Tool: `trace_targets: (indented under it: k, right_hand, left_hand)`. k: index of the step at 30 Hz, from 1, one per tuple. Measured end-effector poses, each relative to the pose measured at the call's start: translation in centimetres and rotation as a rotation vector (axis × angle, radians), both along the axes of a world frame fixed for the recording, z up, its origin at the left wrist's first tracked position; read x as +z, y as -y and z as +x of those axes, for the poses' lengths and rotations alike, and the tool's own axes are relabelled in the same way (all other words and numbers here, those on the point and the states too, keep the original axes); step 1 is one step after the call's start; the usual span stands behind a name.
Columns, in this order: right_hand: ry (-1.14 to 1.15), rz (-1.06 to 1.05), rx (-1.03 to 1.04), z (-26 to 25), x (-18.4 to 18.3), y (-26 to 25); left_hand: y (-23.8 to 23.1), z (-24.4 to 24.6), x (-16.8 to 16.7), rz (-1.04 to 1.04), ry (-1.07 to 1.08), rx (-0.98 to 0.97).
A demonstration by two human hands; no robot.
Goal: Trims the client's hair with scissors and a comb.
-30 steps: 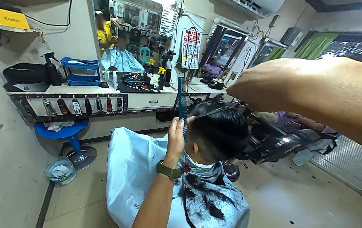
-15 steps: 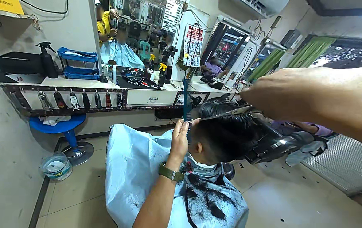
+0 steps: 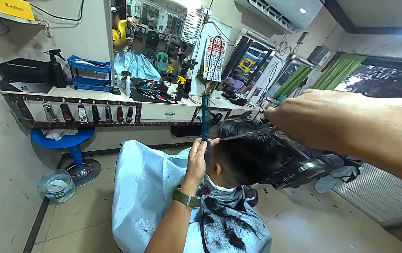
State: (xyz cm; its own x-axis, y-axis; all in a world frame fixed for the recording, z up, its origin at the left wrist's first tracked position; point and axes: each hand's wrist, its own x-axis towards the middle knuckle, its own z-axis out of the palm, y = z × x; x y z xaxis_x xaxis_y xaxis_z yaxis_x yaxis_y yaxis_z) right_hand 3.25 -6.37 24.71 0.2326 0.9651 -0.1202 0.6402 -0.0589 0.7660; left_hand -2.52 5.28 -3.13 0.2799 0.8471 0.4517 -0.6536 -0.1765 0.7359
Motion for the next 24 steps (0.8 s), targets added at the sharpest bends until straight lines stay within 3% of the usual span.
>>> trace_targets:
  k: [2, 6, 10, 14, 19, 22, 24]
  right_hand:
    - [-0.033, 0.019, -0.039, -0.4, 0.0, 0.2]
    - [0.066, -0.052, 0.079, 0.6, -0.3, 0.2]
    - [-0.013, 0.001, -0.012, -0.5, -0.2, 0.6]
    - [0.050, -0.017, 0.163, 1.0, -0.5, 0.9]
    - [0.019, -0.004, 0.021, -0.5, -0.5, 1.3]
    - [0.080, -0.007, 0.189, 1.1, -0.8, 1.4]
    - [0.079, -0.010, 0.167, 0.9, -0.8, 1.5]
  left_hand:
    - [0.1, 0.0, 0.0, 0.002, -0.001, 0.002]
    - [0.2, 0.0, -0.2, 0.007, 0.008, 0.001]
    - [0.4, -0.2, -0.2, 0.003, 0.004, 0.002]
    - [0.6, -0.3, -0.2, 0.012, 0.003, 0.007]
    - [0.8, -0.4, -0.1, 0.007, 0.009, 0.006]
    - [0.9, -0.4, -0.2, 0.016, 0.007, 0.010]
    - [1.0, -0.5, -0.3, 0.023, -0.004, 0.013]
